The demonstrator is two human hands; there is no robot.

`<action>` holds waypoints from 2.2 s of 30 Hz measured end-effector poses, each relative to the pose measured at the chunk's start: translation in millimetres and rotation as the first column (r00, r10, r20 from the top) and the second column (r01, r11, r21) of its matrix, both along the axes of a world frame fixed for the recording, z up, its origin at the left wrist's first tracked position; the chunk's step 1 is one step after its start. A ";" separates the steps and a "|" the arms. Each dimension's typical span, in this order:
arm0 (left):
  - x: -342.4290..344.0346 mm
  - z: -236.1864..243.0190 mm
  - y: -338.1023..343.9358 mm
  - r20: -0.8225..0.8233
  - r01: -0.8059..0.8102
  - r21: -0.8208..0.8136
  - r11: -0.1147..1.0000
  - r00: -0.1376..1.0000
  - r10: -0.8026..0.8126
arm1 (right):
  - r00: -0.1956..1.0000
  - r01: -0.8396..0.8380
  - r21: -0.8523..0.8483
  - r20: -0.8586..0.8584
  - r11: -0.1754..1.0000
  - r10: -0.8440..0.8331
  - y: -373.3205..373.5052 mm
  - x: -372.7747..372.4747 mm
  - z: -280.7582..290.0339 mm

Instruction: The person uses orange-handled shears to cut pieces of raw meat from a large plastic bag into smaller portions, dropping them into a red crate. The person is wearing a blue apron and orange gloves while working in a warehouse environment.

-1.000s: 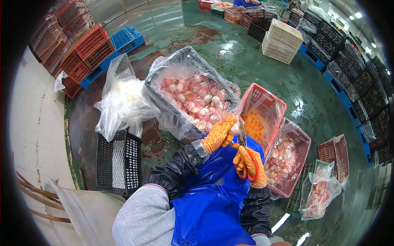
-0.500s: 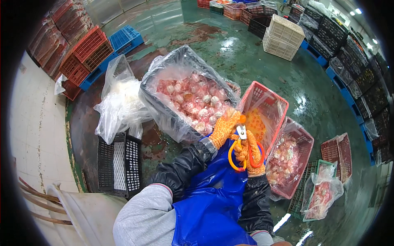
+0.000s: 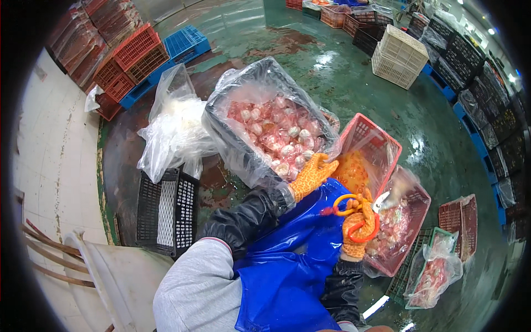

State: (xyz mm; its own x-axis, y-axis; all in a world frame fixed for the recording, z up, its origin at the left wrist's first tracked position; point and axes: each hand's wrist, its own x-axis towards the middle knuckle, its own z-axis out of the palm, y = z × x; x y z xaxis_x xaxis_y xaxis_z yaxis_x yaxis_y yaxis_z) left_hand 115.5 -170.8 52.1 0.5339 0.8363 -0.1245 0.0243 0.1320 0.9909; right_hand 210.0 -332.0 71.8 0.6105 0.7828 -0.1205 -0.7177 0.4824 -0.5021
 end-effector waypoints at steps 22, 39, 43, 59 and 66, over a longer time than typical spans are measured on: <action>26.4 -109.4 143.5 -0.348 -0.287 0.243 0.927 0.866 0.360 | 0.996 0.090 -0.087 0.002 0.992 -0.090 -12.6 0.1 -14.6; 7.2 21.3 -13.6 0.829 0.437 -0.436 0.786 0.535 0.163 | -0.255 0.712 -0.221 0.803 0.667 0.538 30.7 -32.1 42.2; 4.0 47.2 -26.6 0.827 0.383 -0.386 0.839 0.548 0.130 | 0.512 0.406 -0.395 0.845 0.824 0.153 18.5 -23.6 48.3; -21.6 74.3 -75.7 0.100 0.329 -0.189 0.925 0.944 -0.315 | 0.645 0.276 -0.326 0.761 0.904 0.078 -1.4 -24.3 25.7; -12.2 57.9 -57.6 0.178 0.149 -0.305 0.941 0.979 -0.098 | 0.816 0.098 -0.421 0.552 0.902 0.169 3.1 -24.0 39.6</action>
